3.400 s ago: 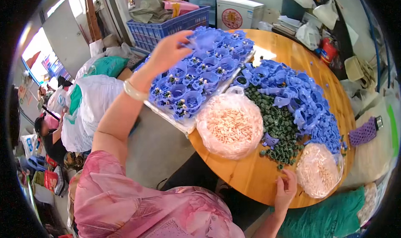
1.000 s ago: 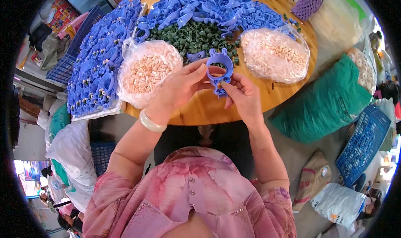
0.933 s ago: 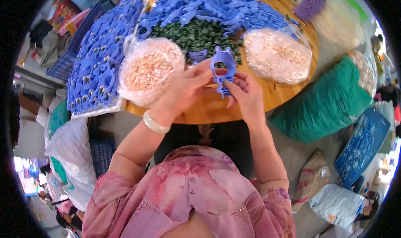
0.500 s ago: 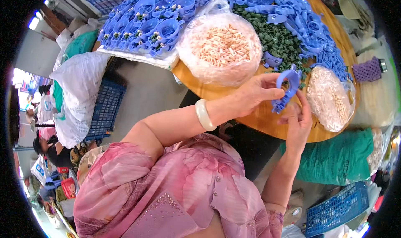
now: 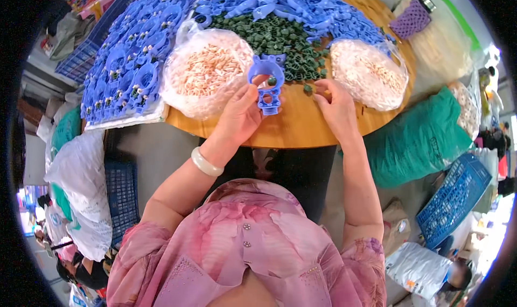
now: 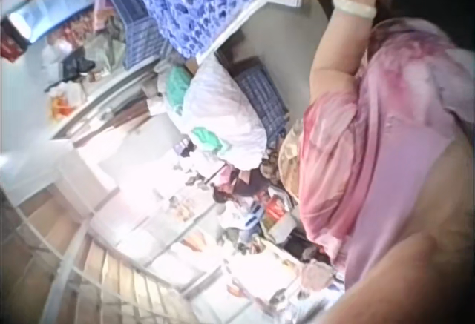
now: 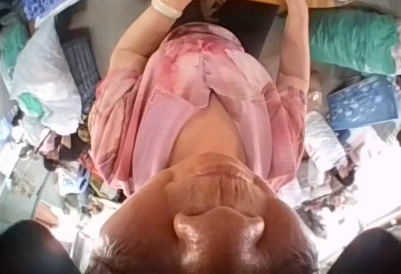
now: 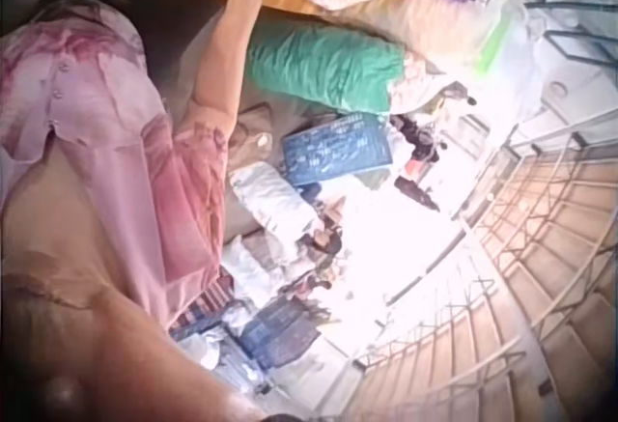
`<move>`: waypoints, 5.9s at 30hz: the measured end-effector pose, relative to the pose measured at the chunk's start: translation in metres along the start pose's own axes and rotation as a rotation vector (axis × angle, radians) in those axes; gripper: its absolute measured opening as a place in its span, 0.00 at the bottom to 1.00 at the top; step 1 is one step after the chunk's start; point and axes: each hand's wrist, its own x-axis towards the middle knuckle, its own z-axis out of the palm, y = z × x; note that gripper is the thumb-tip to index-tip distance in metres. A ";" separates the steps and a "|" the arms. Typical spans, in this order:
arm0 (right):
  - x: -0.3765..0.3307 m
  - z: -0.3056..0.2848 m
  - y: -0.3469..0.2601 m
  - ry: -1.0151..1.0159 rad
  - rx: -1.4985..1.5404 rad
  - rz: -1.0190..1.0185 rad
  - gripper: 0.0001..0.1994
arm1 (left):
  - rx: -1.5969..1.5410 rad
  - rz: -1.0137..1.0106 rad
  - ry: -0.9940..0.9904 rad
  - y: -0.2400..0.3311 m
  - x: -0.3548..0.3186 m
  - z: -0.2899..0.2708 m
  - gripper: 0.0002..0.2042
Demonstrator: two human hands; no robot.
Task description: The person is manually assembling small blue, green, and orange plastic components into a finished toy or part.
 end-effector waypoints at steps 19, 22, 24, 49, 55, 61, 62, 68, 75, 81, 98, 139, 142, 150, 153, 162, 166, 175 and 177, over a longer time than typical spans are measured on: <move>-0.003 0.009 -0.002 0.059 -0.176 -0.215 0.03 | 0.054 -0.049 0.001 0.000 0.001 0.003 0.20; -0.003 0.010 -0.002 0.060 -0.075 -0.211 0.03 | 0.042 -0.056 -0.013 0.000 0.000 0.001 0.21; -0.009 0.009 -0.011 0.151 0.100 -0.172 0.03 | 0.042 -0.064 -0.014 0.002 0.000 0.004 0.20; -0.032 0.024 -0.068 0.032 -0.214 -0.437 0.09 | 0.079 -0.005 -0.025 -0.006 -0.004 -0.004 0.24; -0.033 0.023 -0.067 -0.023 0.026 -0.359 0.08 | 0.040 -0.030 -0.042 -0.004 -0.002 -0.006 0.22; -0.006 0.002 -0.084 -0.052 0.216 -0.334 0.06 | 0.028 -0.031 -0.063 -0.006 -0.003 -0.001 0.19; 0.003 0.001 -0.092 -0.065 0.166 -0.391 0.06 | 0.040 -0.017 -0.080 -0.005 -0.003 0.000 0.19; 0.055 0.039 -0.139 -0.273 -0.101 -0.648 0.06 | 0.070 -0.030 -0.032 -0.008 -0.004 -0.004 0.15; 0.090 0.101 -0.144 -0.532 -0.708 -0.625 0.09 | 0.005 -0.033 -0.017 -0.013 -0.004 -0.006 0.11; 0.100 0.086 -0.133 -0.379 -0.159 -0.742 0.07 | 0.046 -0.049 -0.011 -0.009 -0.003 -0.004 0.12; 0.101 0.081 -0.133 -0.100 -0.140 -0.756 0.04 | -0.055 -0.045 -0.102 -0.004 -0.005 -0.004 0.16; -0.013 0.019 -0.100 -0.143 -0.179 -0.478 0.12 | 0.264 0.229 -0.077 -0.006 -0.014 -0.001 0.29; -0.021 0.020 -0.103 -0.124 -0.005 -0.331 0.12 | 0.275 0.222 -0.056 -0.007 -0.018 0.003 0.32; -0.029 0.014 -0.113 -0.089 -0.053 -0.371 0.16 | 0.379 0.373 -0.117 -0.011 -0.021 0.005 0.36; -0.032 0.013 -0.112 -0.150 0.179 -0.131 0.17 | 0.398 0.392 -0.130 -0.009 -0.022 0.008 0.38; -0.038 0.010 -0.119 -0.058 0.190 -0.119 0.19 | 0.453 0.406 -0.158 -0.002 -0.025 0.022 0.37; -0.039 0.008 -0.120 -0.091 0.174 -0.094 0.19 | 0.455 0.401 -0.132 -0.002 -0.027 0.023 0.37; -0.038 0.012 -0.124 -0.048 0.108 -0.162 0.21 | 0.661 0.478 -0.206 0.002 -0.024 0.013 0.42; -0.035 0.013 -0.116 -0.030 -0.029 -0.456 0.20 | 0.624 0.474 -0.180 0.003 -0.024 0.016 0.40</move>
